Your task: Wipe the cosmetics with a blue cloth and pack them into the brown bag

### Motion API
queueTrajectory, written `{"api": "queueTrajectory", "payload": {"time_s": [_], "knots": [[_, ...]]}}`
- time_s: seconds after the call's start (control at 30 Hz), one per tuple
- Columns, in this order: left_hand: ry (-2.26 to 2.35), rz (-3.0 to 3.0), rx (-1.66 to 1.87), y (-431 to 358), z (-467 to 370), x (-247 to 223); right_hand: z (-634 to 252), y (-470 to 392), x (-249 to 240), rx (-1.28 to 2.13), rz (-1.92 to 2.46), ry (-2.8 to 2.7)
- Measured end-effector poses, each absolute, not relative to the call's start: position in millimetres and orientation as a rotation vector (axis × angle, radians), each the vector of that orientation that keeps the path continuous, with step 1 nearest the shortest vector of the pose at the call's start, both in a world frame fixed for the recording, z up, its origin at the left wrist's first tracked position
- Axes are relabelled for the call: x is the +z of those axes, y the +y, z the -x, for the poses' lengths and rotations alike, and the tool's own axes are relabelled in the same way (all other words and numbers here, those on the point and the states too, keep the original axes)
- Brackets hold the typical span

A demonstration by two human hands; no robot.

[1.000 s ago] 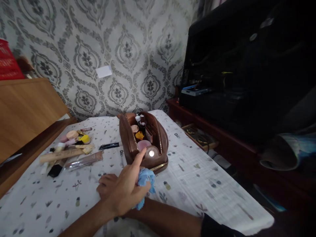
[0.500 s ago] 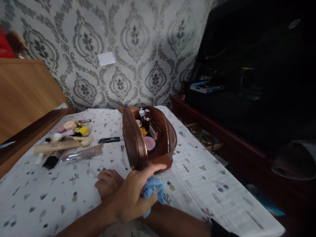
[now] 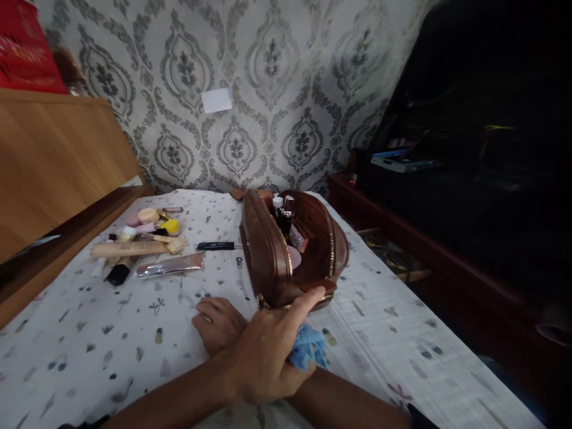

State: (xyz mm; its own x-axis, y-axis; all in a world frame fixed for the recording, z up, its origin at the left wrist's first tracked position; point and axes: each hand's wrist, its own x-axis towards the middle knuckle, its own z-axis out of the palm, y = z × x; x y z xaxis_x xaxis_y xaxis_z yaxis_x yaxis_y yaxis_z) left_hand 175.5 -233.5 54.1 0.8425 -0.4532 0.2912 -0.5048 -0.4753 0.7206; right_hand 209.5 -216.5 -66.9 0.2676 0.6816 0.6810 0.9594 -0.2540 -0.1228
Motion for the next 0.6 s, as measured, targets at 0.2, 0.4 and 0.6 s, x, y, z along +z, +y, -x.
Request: {"api": "queueTrajectory", "payload": {"time_s": [0.2, 0.4, 0.6], "knots": [[-0.687, -2.132, 0.06, -233.1, -175.0, 55.7, -212.3, -224.1, -62.1, -0.647, 2.014, -1.537], [-0.657, -2.178, 0.036, -231.9, -174.4, 58.8, -216.3, -228.6, -60.1, -0.574, 1.985, -1.577], [-0.697, -2.27, 0.055, -232.1, -173.9, 55.2, -216.9, -231.4, -58.7, -0.566, 1.951, -1.578]]}}
